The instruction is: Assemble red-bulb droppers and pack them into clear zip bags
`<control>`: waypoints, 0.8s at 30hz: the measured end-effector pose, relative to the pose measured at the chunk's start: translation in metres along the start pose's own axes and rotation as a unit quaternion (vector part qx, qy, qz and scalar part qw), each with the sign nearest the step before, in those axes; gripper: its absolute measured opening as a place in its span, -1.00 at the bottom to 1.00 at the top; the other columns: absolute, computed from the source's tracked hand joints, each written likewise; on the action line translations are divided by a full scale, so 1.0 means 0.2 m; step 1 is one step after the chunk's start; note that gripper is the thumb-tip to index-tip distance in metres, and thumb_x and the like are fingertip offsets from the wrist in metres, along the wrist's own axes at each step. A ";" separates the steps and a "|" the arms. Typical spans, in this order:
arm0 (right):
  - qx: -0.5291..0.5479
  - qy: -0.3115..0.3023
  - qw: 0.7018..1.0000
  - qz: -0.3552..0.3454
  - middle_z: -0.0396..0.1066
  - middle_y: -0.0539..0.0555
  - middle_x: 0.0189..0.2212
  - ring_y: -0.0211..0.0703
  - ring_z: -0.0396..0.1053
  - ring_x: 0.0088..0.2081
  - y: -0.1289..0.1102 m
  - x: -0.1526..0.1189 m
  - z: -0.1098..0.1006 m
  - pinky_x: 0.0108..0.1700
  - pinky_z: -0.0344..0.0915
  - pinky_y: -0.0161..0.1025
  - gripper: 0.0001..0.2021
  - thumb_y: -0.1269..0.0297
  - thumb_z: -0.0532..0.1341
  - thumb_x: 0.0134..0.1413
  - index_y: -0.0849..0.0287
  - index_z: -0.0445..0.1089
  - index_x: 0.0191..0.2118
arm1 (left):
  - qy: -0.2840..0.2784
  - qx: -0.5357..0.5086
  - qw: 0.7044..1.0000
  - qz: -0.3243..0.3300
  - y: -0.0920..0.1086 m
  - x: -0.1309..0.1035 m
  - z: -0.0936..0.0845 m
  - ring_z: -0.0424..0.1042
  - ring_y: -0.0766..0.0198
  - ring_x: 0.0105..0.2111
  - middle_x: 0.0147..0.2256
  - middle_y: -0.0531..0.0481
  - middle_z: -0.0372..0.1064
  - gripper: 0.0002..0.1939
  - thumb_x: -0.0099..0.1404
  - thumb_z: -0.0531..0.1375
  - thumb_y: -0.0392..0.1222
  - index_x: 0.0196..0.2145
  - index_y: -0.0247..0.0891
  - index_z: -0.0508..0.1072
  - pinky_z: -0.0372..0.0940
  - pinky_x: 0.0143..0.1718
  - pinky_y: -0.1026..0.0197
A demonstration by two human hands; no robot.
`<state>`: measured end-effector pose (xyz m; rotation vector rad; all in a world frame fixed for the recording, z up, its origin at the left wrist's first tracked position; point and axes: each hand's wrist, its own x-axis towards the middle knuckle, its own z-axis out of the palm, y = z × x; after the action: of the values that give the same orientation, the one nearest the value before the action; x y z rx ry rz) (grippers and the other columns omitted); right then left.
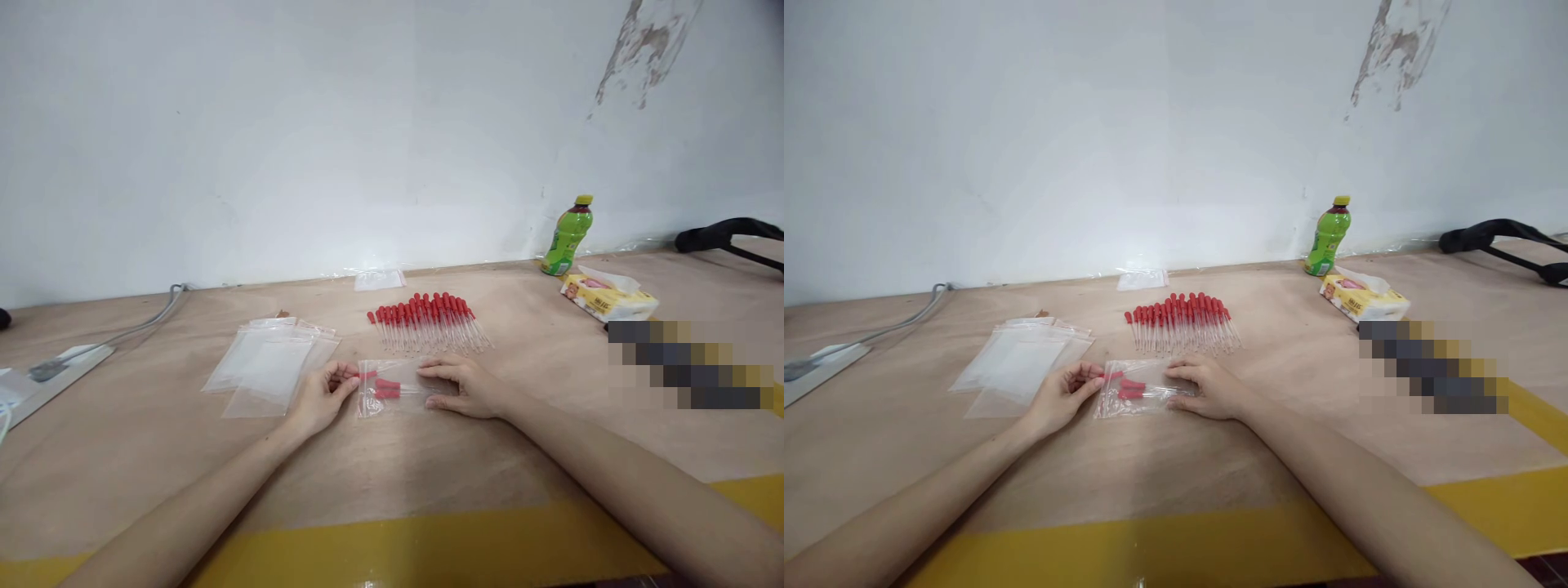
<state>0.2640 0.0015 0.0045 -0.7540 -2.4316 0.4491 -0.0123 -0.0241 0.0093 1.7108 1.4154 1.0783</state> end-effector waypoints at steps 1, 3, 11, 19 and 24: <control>0.000 -0.001 1.000 0.001 0.28 0.17 -0.05 -0.07 0.22 -0.03 0.00 0.00 0.00 0.01 0.16 -0.09 -0.55 0.07 0.19 -0.06 0.14 0.31 -0.03 | -0.004 0.005 1.000 0.007 0.00 0.00 0.00 0.38 0.26 -0.40 -0.41 -0.04 0.40 -0.78 0.07 0.16 -0.11 -0.35 -0.31 0.39 0.27 -0.31 0.21; 0.002 -0.002 1.000 0.003 0.28 0.16 -0.05 -0.07 0.22 -0.03 0.00 0.00 0.00 0.01 0.16 -0.08 -0.56 0.07 0.18 -0.05 0.14 0.31 -0.03 | -0.014 0.016 1.000 0.018 0.01 -0.01 -0.01 0.38 0.25 -0.38 -0.41 -0.02 0.40 -0.79 0.10 0.14 -0.12 -0.34 -0.29 0.39 0.27 -0.29 0.22; 0.012 0.006 1.000 -0.004 0.27 0.18 -0.05 -0.05 0.20 -0.01 0.01 0.00 0.00 0.01 0.15 -0.06 -0.51 0.05 0.20 -0.08 0.15 0.28 -0.01 | -0.040 0.016 0.999 -0.009 0.06 -0.02 -0.03 0.41 0.20 -0.28 -0.29 -0.03 0.46 -0.75 0.09 0.14 -0.11 -0.28 -0.27 0.45 0.26 -0.18 0.18; 0.020 0.000 1.000 -0.007 0.28 0.18 -0.07 -0.06 0.24 -0.05 0.00 0.01 0.00 -0.03 0.19 -0.08 -0.55 0.06 0.21 -0.09 0.14 0.33 -0.05 | -0.002 -0.142 0.987 -0.080 0.09 -0.02 0.07 0.42 0.21 -0.26 -0.30 -0.10 0.45 -0.59 -0.20 0.35 -0.14 -0.36 -0.33 0.36 0.27 -0.12 0.13; 0.033 0.007 0.999 -0.014 0.30 0.17 -0.09 -0.06 0.25 -0.06 0.00 0.01 -0.01 -0.04 0.19 -0.09 -0.53 0.08 0.24 -0.13 0.13 0.31 -0.05 | -0.061 -0.158 0.985 -0.029 0.15 -0.04 0.10 0.41 0.18 -0.24 -0.27 -0.12 0.43 -0.62 -0.07 0.28 -0.05 -0.30 -0.31 0.39 0.28 -0.15 0.13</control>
<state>0.2634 0.0025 0.0078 -0.6923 -2.3994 0.5104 0.0170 -0.0380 0.0248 1.4718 1.1412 1.0818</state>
